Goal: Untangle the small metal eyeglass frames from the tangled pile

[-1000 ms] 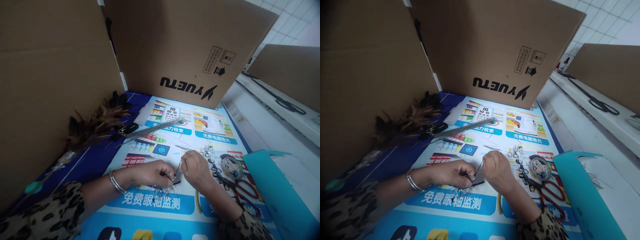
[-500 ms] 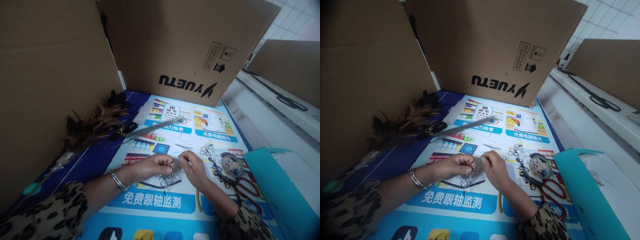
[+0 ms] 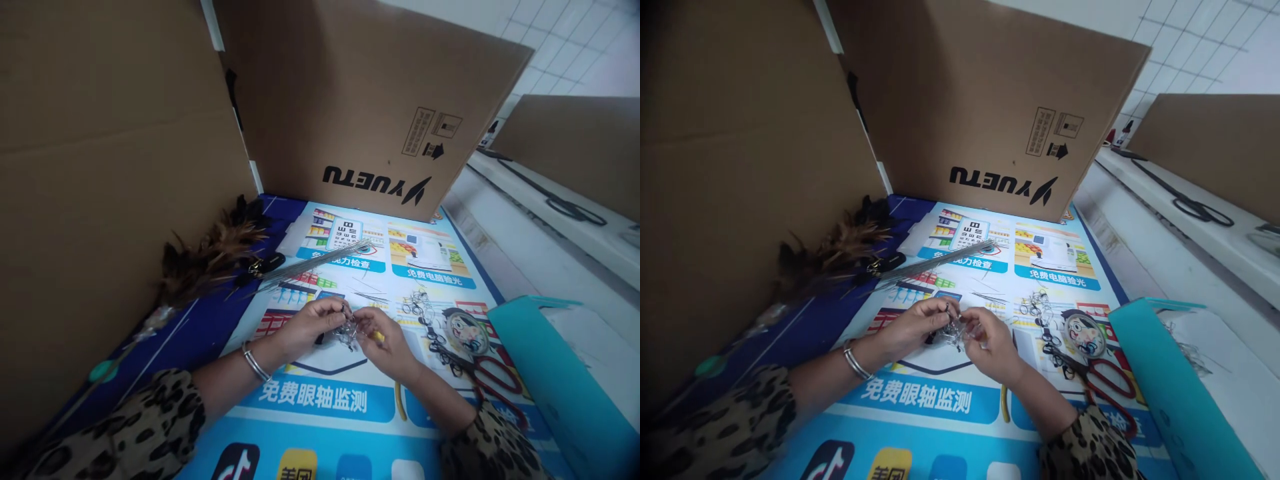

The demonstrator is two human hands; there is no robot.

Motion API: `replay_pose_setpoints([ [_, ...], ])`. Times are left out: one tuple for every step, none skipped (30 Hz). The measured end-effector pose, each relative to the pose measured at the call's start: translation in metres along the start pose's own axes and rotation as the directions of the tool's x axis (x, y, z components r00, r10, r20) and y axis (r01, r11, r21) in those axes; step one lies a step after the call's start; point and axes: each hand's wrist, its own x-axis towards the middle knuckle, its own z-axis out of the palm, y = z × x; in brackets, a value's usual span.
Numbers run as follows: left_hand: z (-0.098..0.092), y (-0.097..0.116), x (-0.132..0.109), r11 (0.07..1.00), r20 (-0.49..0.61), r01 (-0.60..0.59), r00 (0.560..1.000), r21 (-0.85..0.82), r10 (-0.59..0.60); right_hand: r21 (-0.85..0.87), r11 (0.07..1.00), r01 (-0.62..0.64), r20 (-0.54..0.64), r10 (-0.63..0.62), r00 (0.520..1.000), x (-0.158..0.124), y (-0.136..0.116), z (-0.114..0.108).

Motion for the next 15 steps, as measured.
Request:
replay_pose_setpoints([
  [0.000,0.000,0.000,1.000,-0.011,-0.017,1.000,-0.003,0.017,0.002,1.000,-0.012,0.006,0.012,1.000,-0.001,0.000,0.001],
  [-0.001,0.001,-0.001,1.000,-0.018,-0.026,1.000,-0.006,0.026,-0.002,1.000,-0.023,0.008,0.023,1.000,-0.001,-0.001,0.003],
  [-0.001,0.001,-0.001,1.000,-0.019,-0.027,0.999,-0.009,0.027,-0.008,1.000,-0.029,0.008,0.029,1.000,-0.002,-0.001,0.004],
  [-0.001,0.001,-0.002,1.000,-0.018,-0.023,1.000,-0.011,0.023,-0.010,0.999,-0.036,0.006,0.036,0.999,-0.002,0.000,0.006],
  [-0.001,0.002,-0.002,1.000,-0.015,-0.017,1.000,-0.011,0.017,-0.011,0.999,-0.043,0.001,0.043,0.999,-0.003,0.001,0.007],
  [-0.001,0.002,-0.003,1.000,-0.013,-0.012,1.000,-0.009,0.012,-0.011,0.999,-0.049,0.000,0.049,0.999,-0.004,0.002,0.009],
  [-0.001,0.002,-0.003,1.000,-0.010,-0.009,1.000,-0.007,0.009,-0.012,0.999,-0.050,-0.004,0.050,0.999,-0.004,0.002,0.010],
  [-0.001,0.002,-0.004,1.000,-0.006,-0.008,1.000,-0.006,0.008,-0.018,0.999,-0.047,-0.006,0.047,0.999,-0.005,0.003,0.012],
  [0.000,0.003,-0.004,1.000,-0.001,-0.011,1.000,-0.004,0.011,-0.027,0.999,-0.040,-0.006,0.039,0.999,-0.005,0.004,0.013],
  [0.000,0.003,-0.004,1.000,0.002,-0.015,1.000,-0.003,0.015,-0.036,0.999,-0.030,-0.005,0.030,1.000,-0.005,0.004,0.014],
  [0.001,0.003,-0.004,1.000,0.006,-0.018,1.000,0.000,0.018,-0.045,0.999,-0.021,0.000,0.021,1.000,-0.006,0.003,0.015],
  [0.001,0.003,-0.005,1.000,0.010,-0.017,1.000,0.006,0.017,-0.051,0.999,-0.015,0.001,0.015,1.000,-0.006,0.003,0.015],
  [0.002,0.002,-0.005,1.000,0.012,-0.009,1.000,0.010,0.009,-0.055,0.998,-0.010,0.000,0.010,1.000,-0.006,0.002,0.016],
  [0.002,0.002,-0.005,1.000,0.008,0.005,1.000,0.011,-0.005,-0.056,0.998,-0.007,-0.003,0.006,1.000,-0.006,0.002,0.016],
  [0.002,0.001,-0.006,1.000,0.002,0.026,1.000,0.009,-0.026,-0.057,0.998,-0.005,-0.012,0.004,1.000,-0.006,0.001,0.016],
])
